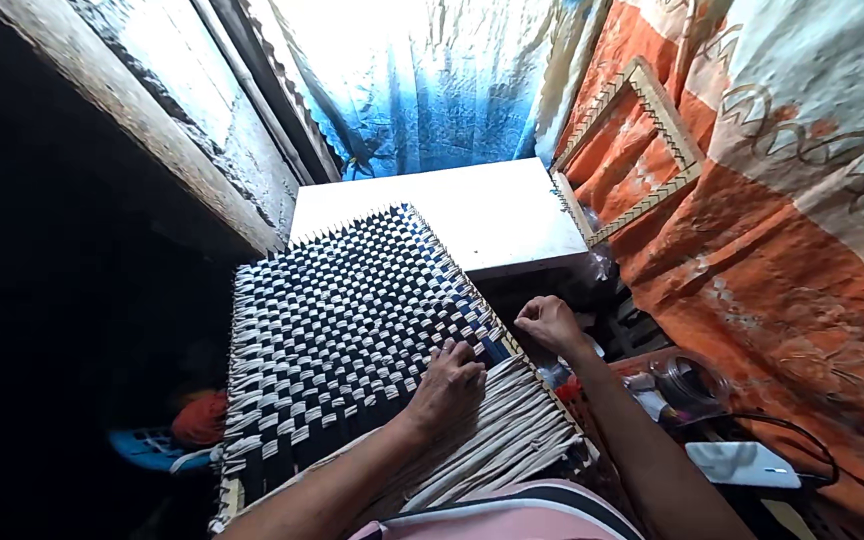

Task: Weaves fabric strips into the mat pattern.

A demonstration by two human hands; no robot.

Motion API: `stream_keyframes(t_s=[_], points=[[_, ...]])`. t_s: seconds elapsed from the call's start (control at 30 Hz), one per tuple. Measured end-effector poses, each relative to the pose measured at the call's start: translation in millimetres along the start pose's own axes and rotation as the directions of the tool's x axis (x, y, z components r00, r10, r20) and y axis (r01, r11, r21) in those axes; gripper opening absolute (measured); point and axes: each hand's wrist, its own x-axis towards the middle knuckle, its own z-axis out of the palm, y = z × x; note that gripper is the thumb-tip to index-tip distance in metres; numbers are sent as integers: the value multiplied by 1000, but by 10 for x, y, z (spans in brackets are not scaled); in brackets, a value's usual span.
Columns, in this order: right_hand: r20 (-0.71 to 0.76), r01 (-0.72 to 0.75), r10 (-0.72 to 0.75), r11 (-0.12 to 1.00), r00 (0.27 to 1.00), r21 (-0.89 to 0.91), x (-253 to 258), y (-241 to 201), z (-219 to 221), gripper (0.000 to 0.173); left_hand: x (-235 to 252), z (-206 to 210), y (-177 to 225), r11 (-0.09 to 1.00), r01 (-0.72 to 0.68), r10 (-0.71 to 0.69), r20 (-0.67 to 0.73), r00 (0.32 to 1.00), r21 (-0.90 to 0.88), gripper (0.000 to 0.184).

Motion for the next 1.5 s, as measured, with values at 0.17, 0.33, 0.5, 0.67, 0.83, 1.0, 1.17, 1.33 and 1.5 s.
stream_keyframes(t_s=[0.17,0.33,0.5,0.67,0.83,1.0,1.17,1.33,1.5], points=[[54,541,-541,841,839,15,-38,-69,172,18,-10,-40,92,991,104,-117,-173,978,-82,19],[308,613,-546,766,779,-192,32,-214,324,40,388,-123,70,878,476,-469,106,877,-48,37],[189,693,-673,648,715,-315,164,-181,452,17,483,65,-9,926,357,-369,98,924,122,30],[293,556,-511,827,808,-89,156,-271,188,18,382,-181,-280,941,285,-273,87,958,-185,24],[391,676,-590,726,707,-127,130,-281,333,43,-46,-615,-406,888,431,-394,219,892,-160,35],[482,747,-592,621,646,-238,163,-503,471,49,-164,-534,-258,901,431,-421,143,896,-49,41],[486,777,-614,560,622,-287,183,-557,614,28,-89,-483,-234,903,426,-430,194,882,65,36],[478,752,-587,579,653,-316,168,-569,696,20,24,-334,-386,902,429,-429,206,880,46,25],[428,707,-599,691,677,-153,153,-496,497,39,-115,-871,-606,894,398,-334,285,899,-208,24]])
